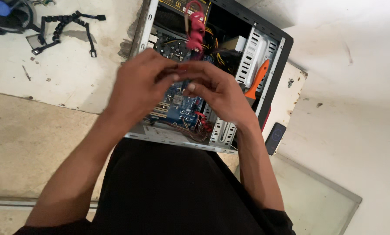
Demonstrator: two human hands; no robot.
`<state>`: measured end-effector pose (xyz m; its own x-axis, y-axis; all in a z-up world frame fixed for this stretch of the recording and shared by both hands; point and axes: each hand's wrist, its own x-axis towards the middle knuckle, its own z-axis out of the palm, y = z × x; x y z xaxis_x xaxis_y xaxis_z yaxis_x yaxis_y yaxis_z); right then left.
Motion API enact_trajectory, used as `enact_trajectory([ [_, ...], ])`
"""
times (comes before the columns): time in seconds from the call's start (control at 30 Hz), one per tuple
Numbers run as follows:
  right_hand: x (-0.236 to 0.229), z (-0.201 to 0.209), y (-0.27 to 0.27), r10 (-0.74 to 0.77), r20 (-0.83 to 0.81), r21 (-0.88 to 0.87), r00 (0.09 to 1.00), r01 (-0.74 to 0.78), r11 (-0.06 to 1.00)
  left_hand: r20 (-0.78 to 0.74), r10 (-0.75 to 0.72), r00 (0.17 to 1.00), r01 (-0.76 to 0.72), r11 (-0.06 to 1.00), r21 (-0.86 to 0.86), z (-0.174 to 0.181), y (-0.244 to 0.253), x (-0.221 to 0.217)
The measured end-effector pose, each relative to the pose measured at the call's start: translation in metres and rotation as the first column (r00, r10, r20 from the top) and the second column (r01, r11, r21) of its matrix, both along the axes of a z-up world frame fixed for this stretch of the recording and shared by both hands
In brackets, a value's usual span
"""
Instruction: The person cleans a computer processor with a brush, then removes several cables from the motherboard and places them on the table. The person also removes a RAM stick from the motherboard.
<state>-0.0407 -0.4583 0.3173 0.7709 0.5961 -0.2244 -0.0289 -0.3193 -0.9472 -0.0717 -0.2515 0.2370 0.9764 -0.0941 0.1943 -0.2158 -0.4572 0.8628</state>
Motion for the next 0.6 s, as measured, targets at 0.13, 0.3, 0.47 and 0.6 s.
enact_trajectory([
  [0.13,0.003,0.004,-0.001,-0.005,0.004,-0.225,1.000,0.006,0.974,-0.013,0.097,0.995,-0.095,0.989,0.115,-0.005,0.051,0.007],
  [0.3,0.000,-0.028,-0.030,0.007,-0.025,-0.622,1.000,-0.021,0.783,0.299,0.230,0.926,-0.323,0.893,0.314,-0.094,0.150,-0.001],
  [0.47,-0.011,-0.074,-0.034,0.067,-0.094,-0.826,0.993,-0.115,0.552,0.356,0.325,0.876,-0.478,0.680,0.556,-0.189,0.219,-0.014],
  [0.6,-0.019,-0.119,-0.038,0.187,-0.165,-0.864,0.968,-0.233,0.447,0.341,0.407,0.847,-0.530,0.619,0.579,-0.230,0.236,-0.022],
])
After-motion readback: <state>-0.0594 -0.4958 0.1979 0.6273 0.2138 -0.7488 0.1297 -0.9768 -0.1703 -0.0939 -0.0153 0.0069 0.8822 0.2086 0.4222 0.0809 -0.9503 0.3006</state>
